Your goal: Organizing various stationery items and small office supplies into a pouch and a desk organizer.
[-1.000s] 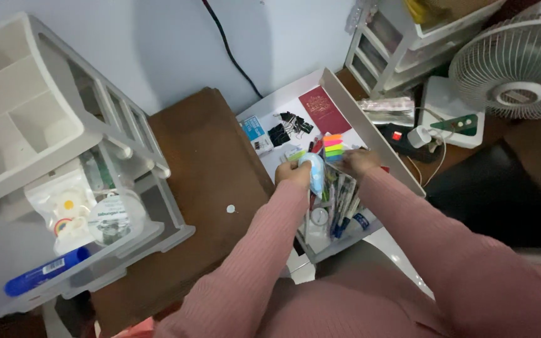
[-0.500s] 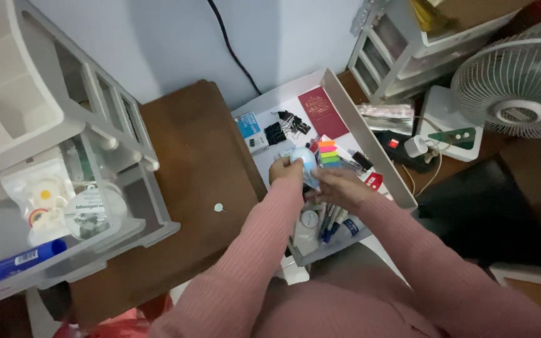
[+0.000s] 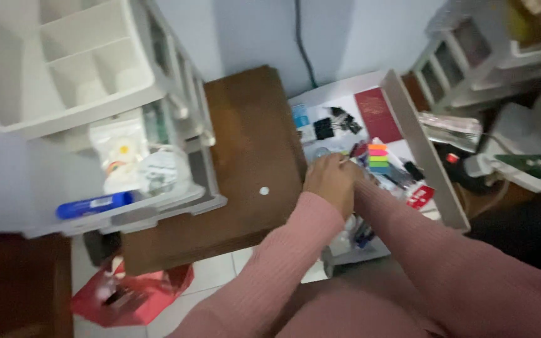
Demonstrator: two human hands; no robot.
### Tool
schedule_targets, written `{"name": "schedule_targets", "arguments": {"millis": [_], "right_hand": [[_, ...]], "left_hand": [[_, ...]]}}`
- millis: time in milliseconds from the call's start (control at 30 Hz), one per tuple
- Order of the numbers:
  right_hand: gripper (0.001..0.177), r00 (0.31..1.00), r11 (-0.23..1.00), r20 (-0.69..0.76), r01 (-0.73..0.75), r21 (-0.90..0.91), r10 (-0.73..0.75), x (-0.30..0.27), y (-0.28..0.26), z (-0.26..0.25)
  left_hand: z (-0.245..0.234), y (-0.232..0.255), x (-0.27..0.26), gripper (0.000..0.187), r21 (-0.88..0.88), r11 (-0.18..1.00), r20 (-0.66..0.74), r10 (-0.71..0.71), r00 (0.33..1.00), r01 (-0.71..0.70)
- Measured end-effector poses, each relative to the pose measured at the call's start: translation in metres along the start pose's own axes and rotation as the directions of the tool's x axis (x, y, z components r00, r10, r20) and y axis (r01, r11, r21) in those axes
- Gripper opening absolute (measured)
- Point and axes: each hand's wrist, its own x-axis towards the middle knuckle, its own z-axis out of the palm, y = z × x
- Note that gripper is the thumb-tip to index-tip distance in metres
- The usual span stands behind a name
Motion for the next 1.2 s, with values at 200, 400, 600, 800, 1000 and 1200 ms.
{"name": "schedule_targets", "arguments": {"millis": [200,400,600,800,1000,1200], "right_hand": [[0.033,0.983,0.971,0.082,0.175,-0.164,-0.163,-0.055,-0.12,-0.079],[0.039,0.953,0.879,0.175,0.298,-0.374,-0.248,-0.03,-0.092,-0.057],[0.045,0.941,0.759,0.251,0.333,-0.56,-0.228,0.029,-0.008,0.058],[0.033,0.998,0.94,-0.05,0.04,0.339,-0.024,0.036,0.023,0.077],[0.019,0.926,0.027,-0.078,0.073,0.997,0.37,-0.027,-0.059,-0.122],[0.016,0.895,0.216,-0.436,0.409,0.887,0.095,-0.093,-0.164,-0.209]], "left_hand": [[-0.034,-0.018,-0.028,0.031,0.052,0.986,-0.198,0.167,0.966,-0.16],[-0.05,-0.036,-0.044,0.028,-0.009,0.991,-0.129,0.131,0.983,-0.133],[-0.061,-0.04,-0.047,0.025,0.03,0.979,-0.165,0.203,0.965,-0.2],[-0.14,-0.026,-0.049,0.025,-0.067,0.917,-0.43,0.328,0.841,-0.392],[-0.244,-0.055,-0.077,0.016,-0.065,0.974,-0.612,0.133,0.78,-0.216],[-0.305,-0.13,-0.109,0.02,-0.24,0.938,-0.547,-0.344,0.763,0.25]]}}
